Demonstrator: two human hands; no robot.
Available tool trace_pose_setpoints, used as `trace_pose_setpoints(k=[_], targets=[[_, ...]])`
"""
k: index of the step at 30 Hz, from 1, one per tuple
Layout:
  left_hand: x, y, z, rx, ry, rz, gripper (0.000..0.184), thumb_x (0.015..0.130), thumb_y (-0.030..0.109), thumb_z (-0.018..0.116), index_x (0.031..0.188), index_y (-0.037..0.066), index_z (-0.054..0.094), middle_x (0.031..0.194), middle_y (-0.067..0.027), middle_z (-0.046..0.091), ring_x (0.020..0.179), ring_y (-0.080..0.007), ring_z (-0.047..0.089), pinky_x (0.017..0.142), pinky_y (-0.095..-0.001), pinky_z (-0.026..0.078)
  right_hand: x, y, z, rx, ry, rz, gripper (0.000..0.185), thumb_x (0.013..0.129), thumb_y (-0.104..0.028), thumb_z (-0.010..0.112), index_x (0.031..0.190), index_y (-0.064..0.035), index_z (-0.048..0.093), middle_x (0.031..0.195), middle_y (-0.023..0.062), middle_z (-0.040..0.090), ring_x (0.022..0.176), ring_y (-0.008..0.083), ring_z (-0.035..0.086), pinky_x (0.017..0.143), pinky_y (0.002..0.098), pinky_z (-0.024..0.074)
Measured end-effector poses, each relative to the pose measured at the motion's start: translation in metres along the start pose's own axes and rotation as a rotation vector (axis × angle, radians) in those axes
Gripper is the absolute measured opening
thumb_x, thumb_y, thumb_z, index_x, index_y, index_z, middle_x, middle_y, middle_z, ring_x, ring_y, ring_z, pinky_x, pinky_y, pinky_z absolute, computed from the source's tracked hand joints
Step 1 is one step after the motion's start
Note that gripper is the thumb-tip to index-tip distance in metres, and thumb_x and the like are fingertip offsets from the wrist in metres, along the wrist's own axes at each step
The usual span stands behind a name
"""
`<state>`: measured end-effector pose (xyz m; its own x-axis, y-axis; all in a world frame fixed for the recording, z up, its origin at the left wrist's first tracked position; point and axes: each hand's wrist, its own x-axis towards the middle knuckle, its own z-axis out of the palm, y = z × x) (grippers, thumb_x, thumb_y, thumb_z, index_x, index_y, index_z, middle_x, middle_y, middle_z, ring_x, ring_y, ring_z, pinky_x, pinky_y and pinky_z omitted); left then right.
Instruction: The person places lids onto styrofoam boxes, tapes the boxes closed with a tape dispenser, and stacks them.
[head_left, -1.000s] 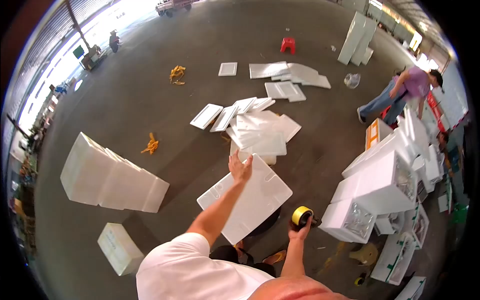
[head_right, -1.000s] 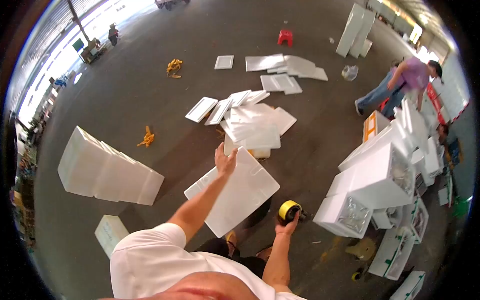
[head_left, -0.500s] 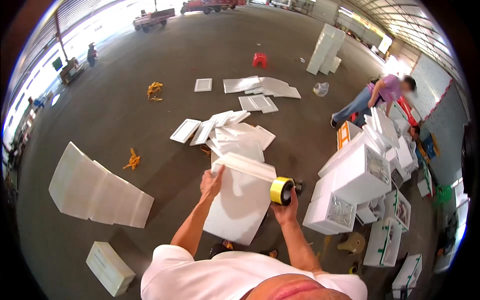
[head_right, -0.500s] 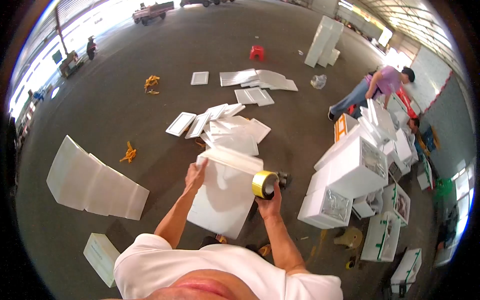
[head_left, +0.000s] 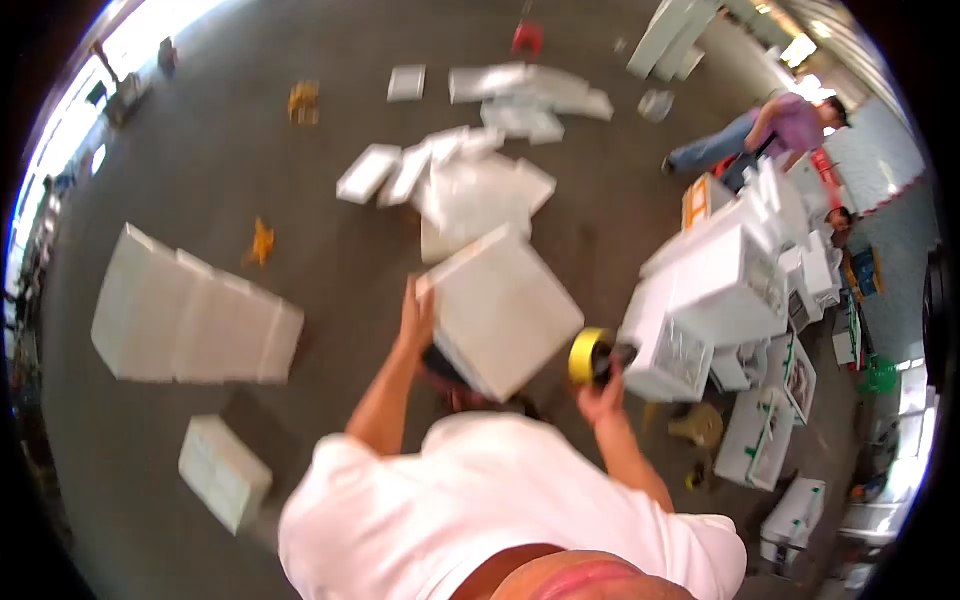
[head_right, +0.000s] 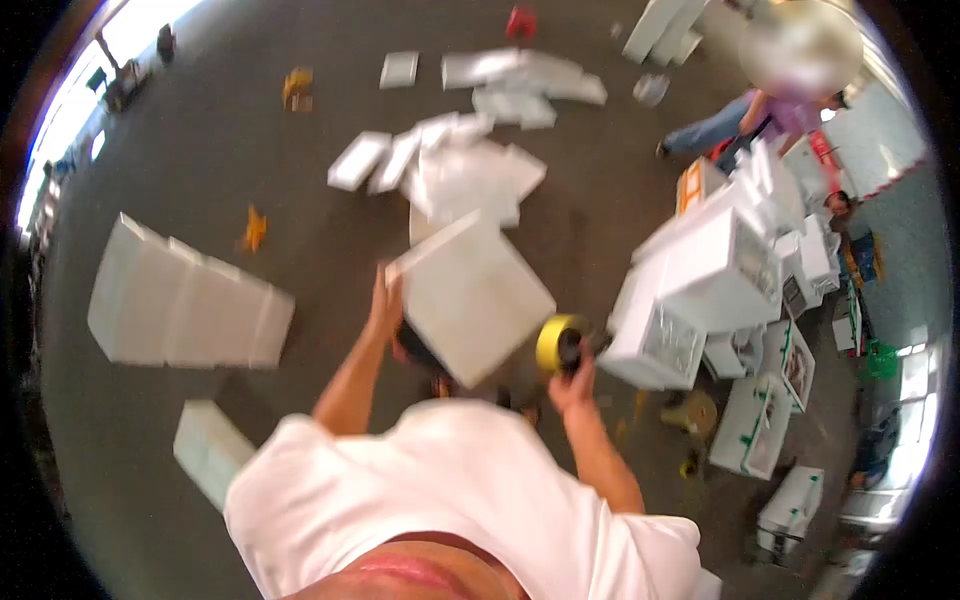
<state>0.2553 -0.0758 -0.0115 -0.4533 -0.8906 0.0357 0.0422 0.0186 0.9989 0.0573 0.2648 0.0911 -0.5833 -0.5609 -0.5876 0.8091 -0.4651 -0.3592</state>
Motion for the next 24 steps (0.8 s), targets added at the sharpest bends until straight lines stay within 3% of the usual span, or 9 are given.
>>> trace_pose_setpoints(k=[1,3,4,6,8,10,16,19,24], targets=[[0.017,0.007,-0.002,0.020,0.000,0.013,0.057,0.100,0.035,0.049,0.143,0.003,0.031,0.117,-0.0192,0.059,0.105,-0.0237,0.057,0.090,-0.0358,0.046,0.015,-0.010,-0.008,-0.034,0.020,-0.149,0.037,0.092,-0.037,0.061,0.122,-0.0143,0.062,0.122,0.0058,0.065,0.108,0.0284,0.062,0.096,0.0469,0.0495],[0.043,0.055,-0.007,0.156,-0.071,0.036,0.054,0.097,0.043,0.050,0.126,-0.002,0.045,0.104,-0.0158,0.061,0.094,-0.0201,0.058,0.079,-0.0346,0.047,0.034,-0.028,-0.011,0.017,-0.117,-0.047,0.044,0.091,-0.042,0.061,0.126,-0.0166,0.059,0.124,0.0054,0.064,0.110,0.0278,0.061,0.099,0.0534,0.0442],[0.060,0.073,-0.003,0.207,-0.122,-0.007,0.056,0.096,0.047,0.051,0.118,-0.005,0.052,0.098,-0.0142,0.062,0.088,-0.0183,0.058,0.074,-0.0339,0.048,0.028,-0.030,0.027,-0.191,0.014,-0.130,0.050,0.091,-0.047,0.060,0.131,-0.0186,0.055,0.131,0.0052,0.059,0.121,0.0272,0.054,0.106,0.0601,0.0318],[0.076,0.056,-0.001,0.273,-0.243,-0.285,0.064,0.092,0.053,0.055,0.120,-0.005,0.053,0.105,-0.0144,0.062,0.090,-0.0207,0.059,0.078,-0.0357,0.048,0.049,-0.030,0.031,-0.338,-0.105,-0.075,0.053,0.091,-0.050,0.058,0.135,-0.0207,0.053,0.140,0.0036,0.052,0.134,0.0260,0.041,0.111,0.0633,0.0130],[0.049,0.064,0.006,0.257,-0.199,-0.380,0.066,0.091,0.053,0.056,0.122,-0.005,0.053,0.107,-0.0144,0.062,0.092,-0.0216,0.059,0.080,-0.0367,0.048,0.049,-0.002,0.035,-0.294,-0.148,0.043,0.052,0.090,-0.047,0.061,0.132,-0.0166,0.056,0.133,0.0062,0.057,0.126,0.0271,0.050,0.109,0.0522,0.0306],[0.057,0.061,0.009,0.215,-0.316,-0.222,0.071,0.089,0.054,0.059,0.130,-0.003,0.049,0.114,-0.0158,0.061,0.100,-0.0241,0.058,0.085,-0.0385,0.048,0.065,0.029,0.065,-0.312,-0.239,0.092,0.048,0.090,-0.042,0.063,0.127,-0.0127,0.059,0.125,0.0070,0.062,0.115,0.0261,0.058,0.099,0.0421,0.0452],[0.080,0.096,0.026,0.070,-0.296,-0.385,0.074,0.086,0.052,0.066,0.140,0.006,0.045,0.123,-0.0140,0.059,0.109,-0.0263,0.057,0.091,-0.0392,0.047,0.059,0.045,0.084,-0.305,-0.177,0.058,0.043,0.094,-0.040,0.058,0.127,-0.0132,0.057,0.126,0.0069,0.061,0.116,0.0263,0.058,0.095,0.0495,0.0474],[0.117,0.090,0.031,0.463,-0.423,-0.186,0.078,0.085,0.055,0.063,0.141,0.004,0.044,0.122,-0.0191,0.062,0.108,-0.0322,0.061,0.093,-0.0411,0.047,0.037,0.044,0.073,-0.224,-0.230,0.178,0.043,0.095,-0.039,0.055,0.128,-0.0118,0.055,0.128,0.0074,0.060,0.119,0.0266,0.056,0.098,0.0560,0.0451],[0.130,0.124,0.127,1.213,-0.606,-0.078,0.090,0.084,0.071,0.049,0.139,-0.001,0.045,0.125,-0.0253,0.059,0.118,-0.0382,0.055,0.103,-0.0447,0.039,0.038,-0.004,-0.007,-0.088,-0.142,0.009,0.033,0.091,-0.027,0.066,0.116,-0.0053,0.062,0.114,0.0094,0.066,0.104,0.0219,0.064,0.089,0.0347,0.0544]])
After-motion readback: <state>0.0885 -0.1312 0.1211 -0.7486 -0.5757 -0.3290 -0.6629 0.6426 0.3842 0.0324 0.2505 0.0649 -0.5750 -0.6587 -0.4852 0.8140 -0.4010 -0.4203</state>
